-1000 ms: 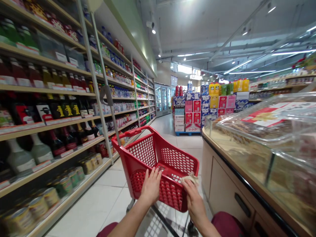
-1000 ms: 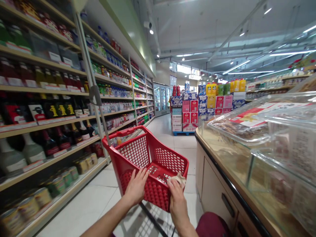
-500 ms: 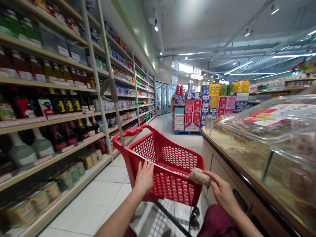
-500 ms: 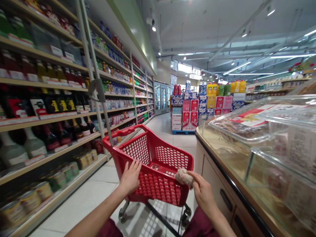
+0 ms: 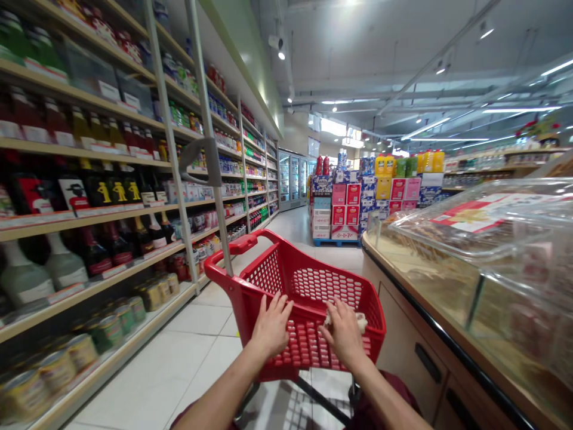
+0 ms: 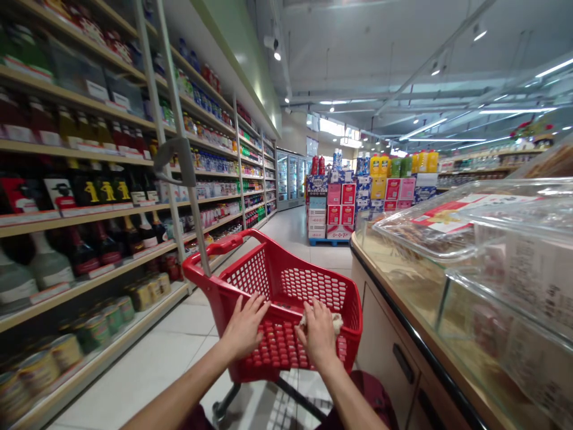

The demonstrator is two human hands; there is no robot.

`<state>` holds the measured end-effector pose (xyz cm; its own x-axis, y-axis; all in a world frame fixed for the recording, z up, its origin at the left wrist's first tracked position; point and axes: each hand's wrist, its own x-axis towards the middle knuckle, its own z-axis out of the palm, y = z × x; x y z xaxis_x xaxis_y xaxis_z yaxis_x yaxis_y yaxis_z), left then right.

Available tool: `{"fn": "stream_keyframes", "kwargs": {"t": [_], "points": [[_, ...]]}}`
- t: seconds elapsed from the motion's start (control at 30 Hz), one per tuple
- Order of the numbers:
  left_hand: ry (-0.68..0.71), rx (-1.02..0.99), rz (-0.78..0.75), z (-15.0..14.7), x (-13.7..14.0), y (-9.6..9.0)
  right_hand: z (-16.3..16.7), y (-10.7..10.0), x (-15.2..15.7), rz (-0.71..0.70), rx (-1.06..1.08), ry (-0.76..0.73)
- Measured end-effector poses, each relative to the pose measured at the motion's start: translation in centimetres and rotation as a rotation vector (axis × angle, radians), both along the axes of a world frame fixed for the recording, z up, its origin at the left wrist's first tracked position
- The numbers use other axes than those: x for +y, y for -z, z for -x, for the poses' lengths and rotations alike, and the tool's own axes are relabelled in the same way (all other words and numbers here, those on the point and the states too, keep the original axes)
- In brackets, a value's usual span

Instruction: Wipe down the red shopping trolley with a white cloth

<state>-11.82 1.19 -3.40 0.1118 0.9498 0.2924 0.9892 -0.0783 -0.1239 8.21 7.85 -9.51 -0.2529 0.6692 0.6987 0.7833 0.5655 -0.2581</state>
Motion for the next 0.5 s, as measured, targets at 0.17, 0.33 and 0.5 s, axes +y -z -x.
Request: {"fn": "stream_keyframes", "kwargs": {"t": [0.17, 0.33, 0.5], "points": [[-0.140, 0.055, -0.026, 2.7, 0.4, -1.4, -6.4, 1.5, 2.2, 0.056, -0.017, -0.088], [-0.149, 0.059, -0.011, 2.3, 0.3, -1.5, -5.8, 4.0, 2.4, -0.078, 0.152, 0.112], [-0.105, 0.070, -0.045, 2.5, -0.1, -1.9, 0.3, 3.5, 1.8, -0.199, 0.077, -0.165]]}}
